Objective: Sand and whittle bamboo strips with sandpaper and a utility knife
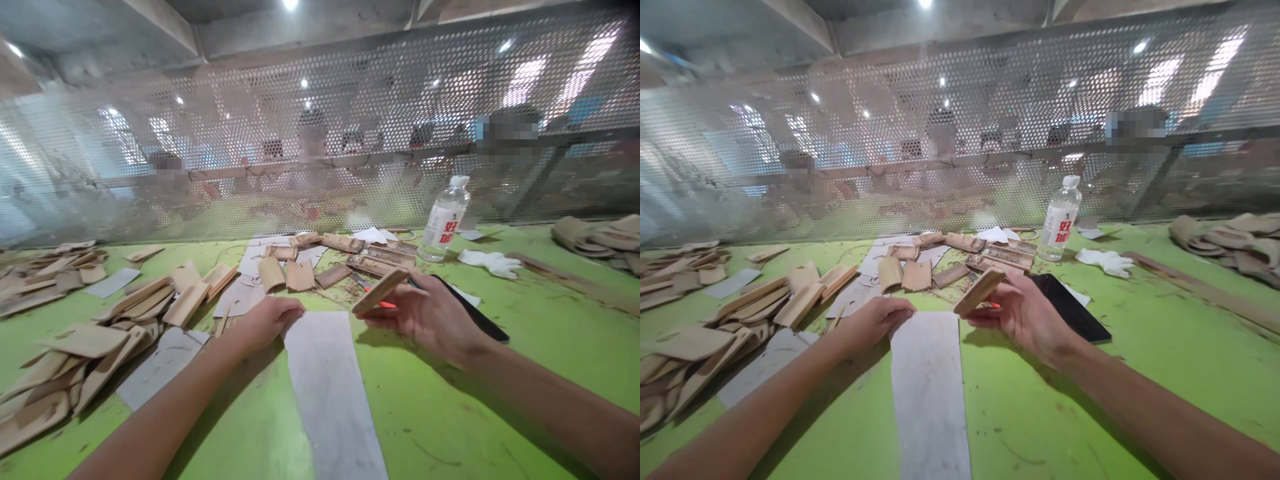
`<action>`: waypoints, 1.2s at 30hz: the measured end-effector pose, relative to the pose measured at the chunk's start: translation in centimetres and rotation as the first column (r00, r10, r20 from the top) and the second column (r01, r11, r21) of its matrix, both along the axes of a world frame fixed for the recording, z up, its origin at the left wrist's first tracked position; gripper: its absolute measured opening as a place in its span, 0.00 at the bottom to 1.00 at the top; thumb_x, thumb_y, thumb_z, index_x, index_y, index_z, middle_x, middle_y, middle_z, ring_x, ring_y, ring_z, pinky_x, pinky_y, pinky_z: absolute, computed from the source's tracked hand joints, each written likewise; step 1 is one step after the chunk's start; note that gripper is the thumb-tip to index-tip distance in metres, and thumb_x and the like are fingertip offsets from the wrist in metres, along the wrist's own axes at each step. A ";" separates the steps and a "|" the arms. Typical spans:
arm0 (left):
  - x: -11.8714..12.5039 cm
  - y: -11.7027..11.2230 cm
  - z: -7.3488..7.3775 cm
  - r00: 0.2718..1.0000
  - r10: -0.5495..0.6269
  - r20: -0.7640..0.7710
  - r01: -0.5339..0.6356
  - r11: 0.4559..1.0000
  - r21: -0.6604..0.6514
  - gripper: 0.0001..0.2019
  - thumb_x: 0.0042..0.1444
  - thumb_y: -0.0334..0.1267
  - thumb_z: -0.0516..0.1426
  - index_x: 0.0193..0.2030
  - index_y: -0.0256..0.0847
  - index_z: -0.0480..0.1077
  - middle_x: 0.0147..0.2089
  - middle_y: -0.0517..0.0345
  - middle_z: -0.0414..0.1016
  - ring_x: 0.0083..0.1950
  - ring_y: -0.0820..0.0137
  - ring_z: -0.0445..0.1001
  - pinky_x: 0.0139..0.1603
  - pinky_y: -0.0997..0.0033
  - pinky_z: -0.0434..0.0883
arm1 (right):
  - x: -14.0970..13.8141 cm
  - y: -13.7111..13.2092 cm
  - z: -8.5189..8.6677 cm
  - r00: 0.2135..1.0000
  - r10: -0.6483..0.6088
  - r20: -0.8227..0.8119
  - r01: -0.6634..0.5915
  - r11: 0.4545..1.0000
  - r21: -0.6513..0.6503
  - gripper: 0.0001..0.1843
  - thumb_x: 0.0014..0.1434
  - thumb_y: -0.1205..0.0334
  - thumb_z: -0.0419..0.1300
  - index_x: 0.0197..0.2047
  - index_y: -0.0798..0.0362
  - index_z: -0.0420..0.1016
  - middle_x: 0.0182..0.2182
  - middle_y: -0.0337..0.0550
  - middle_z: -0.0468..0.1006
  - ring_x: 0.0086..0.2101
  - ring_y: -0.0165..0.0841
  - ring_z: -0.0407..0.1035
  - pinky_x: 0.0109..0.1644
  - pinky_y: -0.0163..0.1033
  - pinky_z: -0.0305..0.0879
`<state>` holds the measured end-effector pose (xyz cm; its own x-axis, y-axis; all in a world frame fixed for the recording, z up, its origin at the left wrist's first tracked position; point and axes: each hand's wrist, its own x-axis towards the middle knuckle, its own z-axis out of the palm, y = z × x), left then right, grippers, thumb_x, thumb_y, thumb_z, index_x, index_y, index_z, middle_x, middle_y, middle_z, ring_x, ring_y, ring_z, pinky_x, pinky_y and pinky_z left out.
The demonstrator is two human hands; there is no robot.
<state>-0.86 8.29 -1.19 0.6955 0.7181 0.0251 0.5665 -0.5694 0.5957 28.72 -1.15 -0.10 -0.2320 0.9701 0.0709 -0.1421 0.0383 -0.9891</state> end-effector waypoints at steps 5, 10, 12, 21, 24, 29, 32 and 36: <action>0.5 -0.4 -0.1 0.996 -0.023 -0.080 0.024 1.000 0.013 0.17 0.68 0.50 0.52 0.40 0.42 0.76 0.38 0.54 0.80 0.38 0.63 0.74 0.36 0.69 0.64 | -1.4 -2.1 -0.9 0.750 -0.063 0.658 -0.258 0.889 0.379 0.22 0.62 0.50 0.64 0.56 0.49 0.77 0.57 0.54 0.75 0.57 0.48 0.70 0.61 0.58 0.67; 1.0 -1.1 -0.2 0.987 0.029 -0.159 -0.024 0.999 0.030 0.16 0.63 0.54 0.57 0.41 0.42 0.73 0.35 0.58 0.77 0.34 0.64 0.72 0.31 0.69 0.59 | -3.6 -2.9 -1.7 0.646 -0.074 0.760 -0.435 0.782 0.446 0.21 0.50 0.57 0.71 0.47 0.53 0.80 0.48 0.51 0.77 0.54 0.48 0.67 0.64 0.56 0.62; 1.2 -1.5 -0.1 0.981 0.060 -0.185 -0.051 0.997 0.052 0.17 0.63 0.55 0.56 0.42 0.42 0.72 0.36 0.57 0.77 0.35 0.63 0.72 0.31 0.68 0.57 | -4.1 -3.0 -1.8 0.641 -0.099 0.761 -0.444 0.761 0.473 0.20 0.49 0.58 0.70 0.46 0.52 0.80 0.47 0.50 0.77 0.55 0.49 0.65 0.65 0.57 0.60; 1.8 -2.3 -0.6 0.965 0.122 -0.232 -0.107 0.991 0.075 0.23 0.58 0.61 0.60 0.47 0.43 0.68 0.42 0.54 0.77 0.39 0.58 0.74 0.31 0.67 0.57 | -4.5 -2.9 -2.4 0.601 -0.078 0.795 -0.481 0.760 0.438 0.23 0.52 0.51 0.71 0.48 0.54 0.78 0.48 0.53 0.76 0.54 0.50 0.62 0.63 0.58 0.62; 1.9 -2.2 -0.8 0.974 0.095 -0.204 -0.084 0.995 0.061 0.24 0.58 0.60 0.61 0.50 0.44 0.68 0.46 0.54 0.77 0.42 0.58 0.75 0.34 0.67 0.61 | -5.1 -3.4 -2.7 0.618 -0.073 0.783 -0.477 0.756 0.448 0.22 0.50 0.54 0.71 0.46 0.55 0.77 0.46 0.53 0.76 0.53 0.50 0.63 0.63 0.57 0.61; 2.0 -2.1 -0.9 0.985 0.032 -0.168 -0.026 0.999 0.038 0.20 0.60 0.57 0.61 0.47 0.43 0.68 0.49 0.55 0.76 0.46 0.59 0.74 0.40 0.67 0.63 | -5.6 -3.8 -2.3 0.647 -0.009 0.762 -0.499 0.751 0.432 0.15 0.49 0.59 0.69 0.40 0.53 0.76 0.44 0.50 0.73 0.51 0.46 0.64 0.60 0.52 0.64; 2.0 -2.3 -0.8 0.984 0.056 -0.172 -0.051 0.998 0.032 0.19 0.61 0.56 0.61 0.46 0.43 0.67 0.47 0.54 0.76 0.44 0.59 0.73 0.37 0.67 0.63 | -5.3 -3.6 -1.9 0.631 -0.092 0.771 -0.410 0.804 0.431 0.15 0.47 0.64 0.67 0.41 0.53 0.76 0.44 0.51 0.71 0.51 0.47 0.64 0.57 0.52 0.67; 2.1 -2.5 -0.8 0.982 0.065 -0.178 -0.061 0.998 0.029 0.19 0.60 0.54 0.63 0.46 0.43 0.67 0.49 0.53 0.76 0.47 0.58 0.73 0.41 0.66 0.64 | -5.5 -4.1 -1.8 0.636 0.020 0.771 -0.496 0.777 0.388 0.20 0.48 0.62 0.69 0.46 0.51 0.75 0.47 0.51 0.72 0.52 0.47 0.64 0.58 0.51 0.67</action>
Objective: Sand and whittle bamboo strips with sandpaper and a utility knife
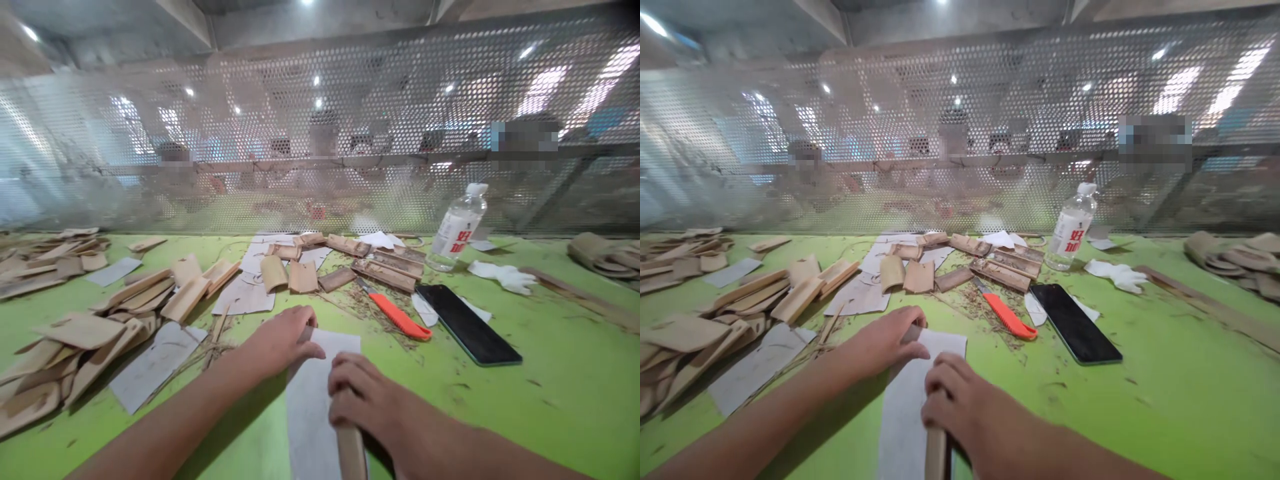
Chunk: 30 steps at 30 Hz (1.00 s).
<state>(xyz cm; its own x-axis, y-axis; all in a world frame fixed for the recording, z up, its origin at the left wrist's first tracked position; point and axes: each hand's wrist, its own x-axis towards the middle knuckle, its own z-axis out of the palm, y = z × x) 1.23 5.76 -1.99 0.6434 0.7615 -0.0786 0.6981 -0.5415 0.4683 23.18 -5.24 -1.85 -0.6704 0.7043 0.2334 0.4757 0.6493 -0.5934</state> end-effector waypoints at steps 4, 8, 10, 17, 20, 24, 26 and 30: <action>0.1 0.0 -0.1 1.000 0.010 -0.005 -0.010 1.000 -0.008 0.18 0.60 0.53 0.63 0.47 0.43 0.67 0.49 0.53 0.76 0.47 0.58 0.73 0.41 0.65 0.64 | -0.1 -0.1 0.0 0.996 -0.087 0.004 0.087 0.996 0.012 0.17 0.46 0.64 0.68 0.42 0.51 0.75 0.45 0.50 0.71 0.51 0.48 0.65 0.56 0.52 0.68; 0.2 -0.2 0.0 1.000 0.010 -0.013 -0.010 1.000 -0.013 0.17 0.59 0.50 0.65 0.46 0.44 0.67 0.50 0.54 0.76 0.50 0.57 0.73 0.43 0.65 0.65 | 0.1 0.1 0.1 1.000 0.002 -0.009 -0.002 1.000 -0.007 0.16 0.47 0.63 0.68 0.41 0.50 0.76 0.46 0.49 0.72 0.51 0.46 0.65 0.57 0.50 0.67; 0.3 -0.3 0.2 1.000 0.009 -0.020 -0.010 1.000 -0.017 0.17 0.58 0.48 0.66 0.46 0.44 0.67 0.49 0.54 0.76 0.49 0.57 0.73 0.42 0.66 0.65 | 0.2 0.2 0.1 1.000 0.000 -0.019 0.000 1.000 -0.013 0.17 0.46 0.63 0.68 0.42 0.50 0.76 0.46 0.49 0.72 0.51 0.46 0.65 0.57 0.51 0.67; 0.9 -0.5 0.6 0.998 0.014 -0.062 -0.015 1.000 -0.021 0.15 0.58 0.42 0.67 0.44 0.44 0.66 0.47 0.54 0.77 0.47 0.57 0.74 0.39 0.66 0.64 | 0.3 -0.1 0.0 0.999 0.035 -0.024 -0.036 0.999 -0.020 0.15 0.47 0.60 0.70 0.40 0.51 0.77 0.46 0.49 0.71 0.52 0.46 0.64 0.56 0.50 0.67; 1.0 -0.6 0.6 0.995 -0.012 -0.098 0.011 1.000 -0.011 0.12 0.60 0.42 0.65 0.37 0.43 0.65 0.42 0.55 0.76 0.44 0.58 0.73 0.38 0.66 0.62 | 0.4 -0.1 0.1 0.997 -0.083 -0.003 0.083 0.996 -0.016 0.15 0.48 0.65 0.68 0.41 0.52 0.78 0.46 0.50 0.70 0.52 0.45 0.64 0.57 0.50 0.66; 1.2 -0.8 0.5 0.991 -0.022 -0.134 0.024 1.000 0.012 0.13 0.62 0.42 0.63 0.33 0.43 0.62 0.39 0.55 0.74 0.42 0.60 0.72 0.37 0.66 0.61 | 0.4 -0.1 0.1 1.000 -0.015 -0.025 0.014 0.998 -0.054 0.20 0.44 0.65 0.69 0.43 0.52 0.77 0.47 0.49 0.69 0.52 0.44 0.64 0.56 0.47 0.67; 1.2 -0.8 0.5 0.990 -0.026 -0.139 0.029 0.999 0.019 0.12 0.63 0.41 0.62 0.33 0.43 0.62 0.39 0.56 0.74 0.41 0.61 0.72 0.36 0.66 0.61 | 0.4 -0.1 0.1 0.998 -0.051 -0.023 0.050 0.998 -0.044 0.20 0.44 0.65 0.70 0.43 0.52 0.76 0.47 0.49 0.70 0.52 0.45 0.64 0.56 0.48 0.67; 1.3 -0.9 0.6 0.990 -0.026 -0.141 0.029 0.999 0.025 0.11 0.62 0.39 0.61 0.33 0.43 0.63 0.39 0.56 0.74 0.41 0.61 0.72 0.36 0.67 0.60 | 0.3 -0.1 0.0 0.998 -0.056 -0.003 0.056 0.998 0.003 0.13 0.49 0.64 0.69 0.39 0.50 0.76 0.44 0.47 0.71 0.52 0.44 0.64 0.58 0.49 0.65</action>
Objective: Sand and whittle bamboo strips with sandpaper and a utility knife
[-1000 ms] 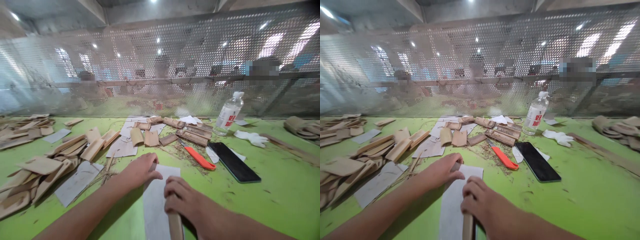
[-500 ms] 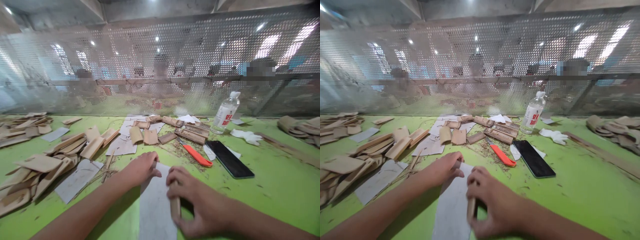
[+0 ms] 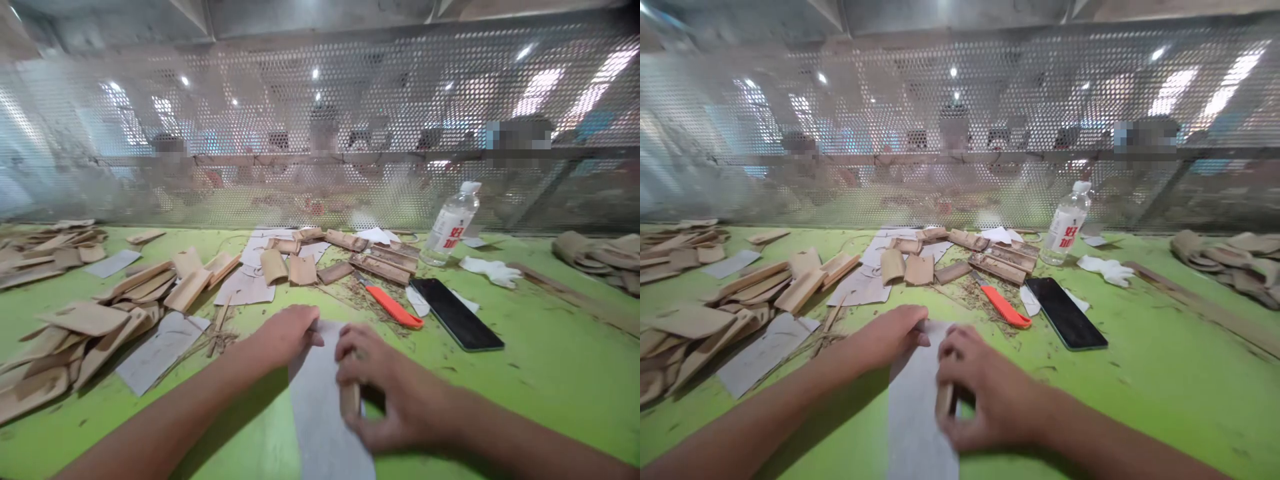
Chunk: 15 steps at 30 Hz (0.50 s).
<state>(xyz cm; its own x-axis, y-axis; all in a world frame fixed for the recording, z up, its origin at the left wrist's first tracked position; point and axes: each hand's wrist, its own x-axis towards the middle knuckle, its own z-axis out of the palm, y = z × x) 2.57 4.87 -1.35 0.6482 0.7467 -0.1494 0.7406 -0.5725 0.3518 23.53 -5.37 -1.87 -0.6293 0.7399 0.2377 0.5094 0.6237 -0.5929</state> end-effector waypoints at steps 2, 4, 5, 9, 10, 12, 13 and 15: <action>0.1 0.0 0.1 1.000 -0.002 -0.003 0.002 1.000 -0.010 0.12 0.62 0.38 0.62 0.33 0.42 0.63 0.38 0.56 0.75 0.40 0.62 0.72 0.35 0.67 0.60 | -0.1 0.0 -0.1 0.994 0.104 -0.016 -0.104 0.995 0.000 0.13 0.47 0.63 0.70 0.38 0.49 0.76 0.44 0.46 0.72 0.52 0.43 0.66 0.59 0.49 0.65; 0.1 0.0 0.1 1.000 -0.002 -0.005 0.002 1.000 -0.017 0.11 0.62 0.38 0.62 0.33 0.42 0.63 0.38 0.57 0.75 0.39 0.62 0.72 0.35 0.67 0.61 | -0.3 0.2 -0.1 0.999 0.047 -0.004 -0.047 0.999 0.005 0.13 0.47 0.64 0.69 0.38 0.49 0.77 0.45 0.48 0.73 0.53 0.44 0.66 0.59 0.49 0.66; 0.1 -0.1 0.1 1.000 -0.001 -0.006 0.000 1.000 -0.019 0.10 0.62 0.38 0.61 0.34 0.42 0.64 0.39 0.57 0.75 0.40 0.63 0.73 0.36 0.67 0.61 | -0.4 0.2 0.0 1.000 0.004 0.013 -0.004 1.000 0.011 0.12 0.48 0.64 0.69 0.39 0.50 0.78 0.46 0.49 0.73 0.54 0.46 0.67 0.61 0.52 0.65; 0.0 -0.2 0.0 1.000 0.002 -0.014 -0.002 1.000 -0.005 0.03 0.63 0.34 0.57 0.37 0.42 0.66 0.41 0.55 0.76 0.42 0.62 0.73 0.38 0.67 0.62 | 0.0 0.5 0.9 0.988 0.066 0.138 -0.060 0.997 -0.047 0.22 0.53 0.56 0.70 0.51 0.51 0.80 0.61 0.55 0.70 0.66 0.54 0.59 0.73 0.65 0.43; -0.1 -0.2 0.0 1.000 0.002 -0.017 -0.002 1.000 0.000 0.03 0.63 0.34 0.57 0.37 0.42 0.66 0.42 0.54 0.76 0.43 0.61 0.73 0.39 0.67 0.62 | 0.6 0.6 1.1 0.982 0.079 0.171 -0.066 0.995 -0.081 0.30 0.53 0.50 0.71 0.58 0.50 0.77 0.67 0.56 0.66 0.69 0.56 0.53 0.73 0.68 0.39; -0.2 -0.3 0.0 1.000 0.007 -0.023 -0.007 1.000 0.008 0.03 0.63 0.35 0.57 0.37 0.42 0.67 0.42 0.53 0.76 0.43 0.60 0.73 0.39 0.67 0.62 | 2.8 1.1 1.4 0.975 -0.006 0.223 0.029 0.995 -0.098 0.50 0.54 0.36 0.69 0.73 0.47 0.61 0.74 0.56 0.54 0.72 0.61 0.41 0.71 0.73 0.41; -0.2 -0.3 0.0 1.000 0.010 -0.025 -0.009 1.000 0.007 0.04 0.63 0.36 0.58 0.37 0.42 0.66 0.41 0.53 0.76 0.42 0.60 0.73 0.38 0.67 0.62 | 4.3 1.4 1.4 0.970 -0.118 0.214 0.131 0.990 -0.048 0.52 0.56 0.34 0.66 0.75 0.49 0.56 0.74 0.58 0.53 0.72 0.61 0.41 0.70 0.74 0.42; -0.3 -0.3 0.0 1.000 0.013 -0.024 -0.013 1.000 0.004 0.06 0.63 0.38 0.58 0.36 0.42 0.66 0.41 0.53 0.76 0.41 0.60 0.73 0.37 0.67 0.61 | 7.6 2.2 1.1 0.935 -0.299 0.191 0.285 0.954 0.095 0.41 0.65 0.37 0.58 0.74 0.48 0.59 0.72 0.55 0.60 0.71 0.59 0.50 0.72 0.73 0.39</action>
